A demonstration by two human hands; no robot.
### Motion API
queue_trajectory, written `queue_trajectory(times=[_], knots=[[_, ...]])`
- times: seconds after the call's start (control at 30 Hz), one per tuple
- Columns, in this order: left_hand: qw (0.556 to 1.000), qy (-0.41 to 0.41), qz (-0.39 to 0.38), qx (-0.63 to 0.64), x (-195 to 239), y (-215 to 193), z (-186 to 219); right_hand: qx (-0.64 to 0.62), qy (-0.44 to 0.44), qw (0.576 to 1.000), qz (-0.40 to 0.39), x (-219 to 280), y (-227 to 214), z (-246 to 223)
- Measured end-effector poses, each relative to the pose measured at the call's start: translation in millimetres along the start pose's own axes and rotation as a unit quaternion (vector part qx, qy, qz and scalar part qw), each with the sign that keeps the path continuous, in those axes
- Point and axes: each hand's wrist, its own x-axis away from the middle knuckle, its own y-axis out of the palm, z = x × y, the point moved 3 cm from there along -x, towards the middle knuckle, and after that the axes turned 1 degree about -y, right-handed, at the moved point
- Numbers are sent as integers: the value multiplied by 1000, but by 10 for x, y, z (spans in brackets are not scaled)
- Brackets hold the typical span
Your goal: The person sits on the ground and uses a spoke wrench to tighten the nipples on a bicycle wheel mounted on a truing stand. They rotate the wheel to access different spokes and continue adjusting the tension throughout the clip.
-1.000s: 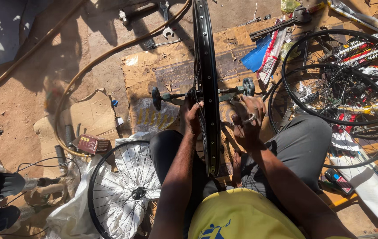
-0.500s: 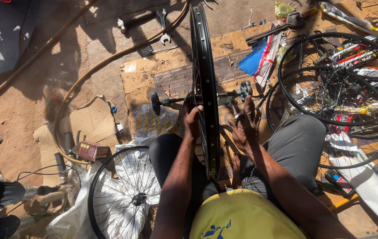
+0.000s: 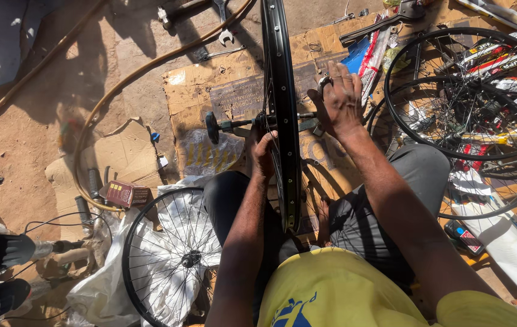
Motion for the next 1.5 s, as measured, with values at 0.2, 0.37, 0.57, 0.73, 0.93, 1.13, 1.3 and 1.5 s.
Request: queue_trajectory(times=[0.2,0.37,0.57,0.73,0.93,1.13,1.3,1.5], knots=[[1000,2,-14,8,41,55,109,-70,65,995,-19,1252,-187,-743],[1000,26,-18,-1,10,99,192,-198,31,978,57,1089,-464,-1018],[997,61,-37,-18,72,101,216,-82,70,991,75,-175,-224,-28],[1000,4,-8,-8,-20,-118,-126,26,21,998,47,252,-225,-130],[1000,-21,-16,10,-81,-175,-216,-204,192,959,-24,1354,-301,-707],[999,33,-34,-20,129,10,91,-173,-54,972,153,618,-584,-511],[996,76,-42,-34,122,72,226,-67,18,998,9,-100,-329,-15],[997,70,-3,-35,0,-14,23,-101,47,994,-17,1184,-223,-480]])
